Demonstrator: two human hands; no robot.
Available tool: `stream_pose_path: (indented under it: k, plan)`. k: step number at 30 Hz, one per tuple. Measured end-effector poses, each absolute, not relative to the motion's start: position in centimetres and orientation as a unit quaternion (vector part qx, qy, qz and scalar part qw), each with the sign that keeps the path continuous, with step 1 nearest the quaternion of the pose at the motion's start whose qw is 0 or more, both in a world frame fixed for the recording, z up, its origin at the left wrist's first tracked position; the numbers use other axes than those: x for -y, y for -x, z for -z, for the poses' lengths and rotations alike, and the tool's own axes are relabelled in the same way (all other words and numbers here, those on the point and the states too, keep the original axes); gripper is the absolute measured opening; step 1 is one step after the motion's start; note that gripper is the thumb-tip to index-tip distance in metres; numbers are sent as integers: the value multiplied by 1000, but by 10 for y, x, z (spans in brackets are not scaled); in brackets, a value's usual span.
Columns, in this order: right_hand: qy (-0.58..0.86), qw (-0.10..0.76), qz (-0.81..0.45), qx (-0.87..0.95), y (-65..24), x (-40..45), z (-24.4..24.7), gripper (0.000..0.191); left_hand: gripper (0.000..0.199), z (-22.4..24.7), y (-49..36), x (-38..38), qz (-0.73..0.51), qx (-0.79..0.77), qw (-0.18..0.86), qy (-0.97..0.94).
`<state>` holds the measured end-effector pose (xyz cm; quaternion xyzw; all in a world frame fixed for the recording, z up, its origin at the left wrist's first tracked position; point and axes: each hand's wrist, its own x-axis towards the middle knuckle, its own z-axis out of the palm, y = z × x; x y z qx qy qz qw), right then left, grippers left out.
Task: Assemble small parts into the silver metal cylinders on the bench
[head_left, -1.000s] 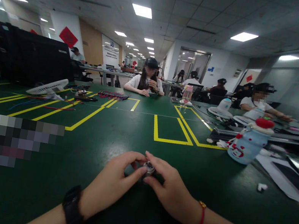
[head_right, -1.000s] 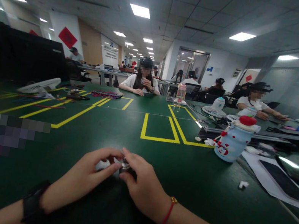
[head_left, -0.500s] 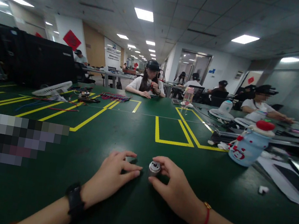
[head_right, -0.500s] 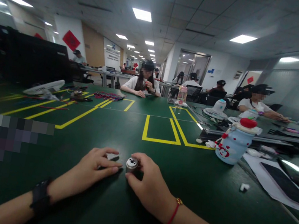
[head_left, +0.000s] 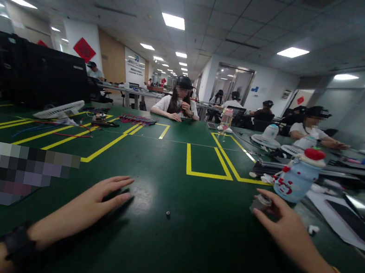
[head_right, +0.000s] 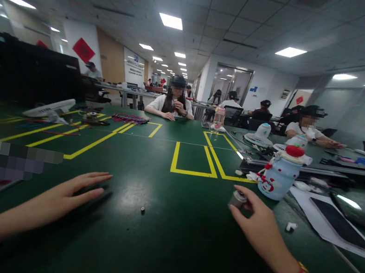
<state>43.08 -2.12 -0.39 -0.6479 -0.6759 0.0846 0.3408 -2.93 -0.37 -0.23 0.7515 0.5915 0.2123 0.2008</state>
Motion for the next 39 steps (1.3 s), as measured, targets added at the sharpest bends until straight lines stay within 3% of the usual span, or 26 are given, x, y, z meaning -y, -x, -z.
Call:
stream_pose_path:
  k: [5,8,10,12,14,17,20,23,27,29,33,39]
  plan:
    - [715,268,2,645,-498,28,21,64,53,12,39,1,-207,-608,203,-739]
    - [672,312,152,654,-478,31,14,76,55,17,36,0,-196,-605,192,-747]
    - [610,338,221,682,-440,33,4,70,55,20,36,0,-192,-601,182,-754]
    - [543,315,176,758,-389,32,-6,48,55,21,36,0,-192,-595,172,-761]
    - [481,249,54,839,-334,29,-9,31,54,23,36,0,-190,-590,160,-768]
    - [434,219,-53,872,-266,17,-5,23,53,24,37,2,-191,-583,139,-778]
    - [425,212,-79,876,-244,7,-6,16,53,24,37,5,-190,-576,129,-784]
    - [459,228,-42,858,-278,8,-22,18,53,22,38,7,-181,-580,142,-782]
    - [571,273,131,764,-387,17,-45,22,52,22,35,6,-183,-588,147,-774]
    - [643,250,189,699,-442,22,-47,26,52,23,33,5,-185,-590,146,-772]
    - [706,195,123,669,-506,27,-32,29,52,26,33,3,-188,-589,137,-774]
    - [706,212,129,663,-508,26,-23,30,51,29,36,2,-181,-587,130,-779]
